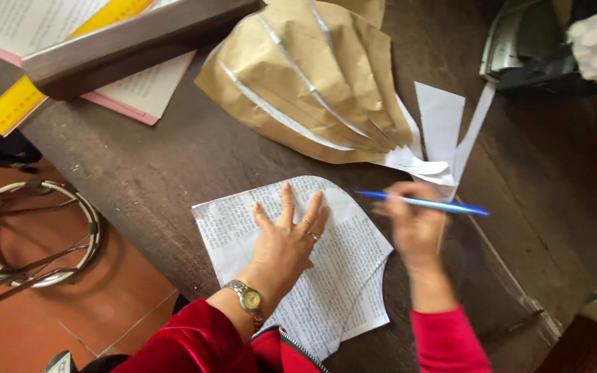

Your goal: The person traces a curved pattern onto a sheet of printed paper using a blue pen and then cuts along the marked line with scissors. They handle the cut paper and other sheets on a cluttered wooden table.

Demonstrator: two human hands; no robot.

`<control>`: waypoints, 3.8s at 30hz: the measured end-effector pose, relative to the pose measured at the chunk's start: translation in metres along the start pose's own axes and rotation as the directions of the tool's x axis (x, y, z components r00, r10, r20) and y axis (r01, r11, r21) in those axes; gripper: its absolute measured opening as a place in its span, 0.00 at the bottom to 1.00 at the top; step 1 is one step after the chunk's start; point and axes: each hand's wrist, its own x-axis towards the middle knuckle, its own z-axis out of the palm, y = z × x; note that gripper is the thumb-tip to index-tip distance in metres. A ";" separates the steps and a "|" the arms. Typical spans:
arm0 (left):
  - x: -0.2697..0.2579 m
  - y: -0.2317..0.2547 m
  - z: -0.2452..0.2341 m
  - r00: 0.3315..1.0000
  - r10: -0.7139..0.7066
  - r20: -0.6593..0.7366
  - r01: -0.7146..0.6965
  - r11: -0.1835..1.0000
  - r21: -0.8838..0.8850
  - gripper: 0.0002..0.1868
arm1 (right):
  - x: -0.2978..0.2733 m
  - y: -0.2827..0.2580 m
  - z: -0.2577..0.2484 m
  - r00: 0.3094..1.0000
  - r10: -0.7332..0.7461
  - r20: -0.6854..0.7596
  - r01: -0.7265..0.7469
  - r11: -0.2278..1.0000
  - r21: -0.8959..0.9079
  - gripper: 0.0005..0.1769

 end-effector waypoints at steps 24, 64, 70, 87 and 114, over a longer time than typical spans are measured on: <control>-0.002 -0.005 -0.010 0.998 0.037 0.057 -0.036 0.999 -0.009 0.48 | 0.037 -0.011 0.074 0.840 0.032 0.542 -0.057 0.998 0.028 0.05; 0.001 -0.002 -0.021 0.999 0.042 0.020 -0.044 0.993 0.112 0.41 | 0.040 -0.023 0.064 0.804 -0.145 0.577 0.220 0.974 -0.061 0.05; 0.002 0.000 -0.015 1.000 0.001 -0.028 0.000 0.999 0.035 0.40 | 0.038 -0.018 0.058 0.853 -0.064 0.517 0.095 0.995 -0.033 0.05; 0.009 0.001 -0.009 1.000 0.011 -0.014 -0.010 0.996 0.088 0.52 | 0.035 -0.029 0.068 0.831 -0.221 0.510 0.283 0.958 -0.047 0.03; 0.007 -0.007 -0.012 0.990 0.118 -0.076 -0.098 0.969 0.225 0.57 | 0.025 -0.021 0.063 0.894 -0.190 0.407 0.269 0.952 -0.146 0.05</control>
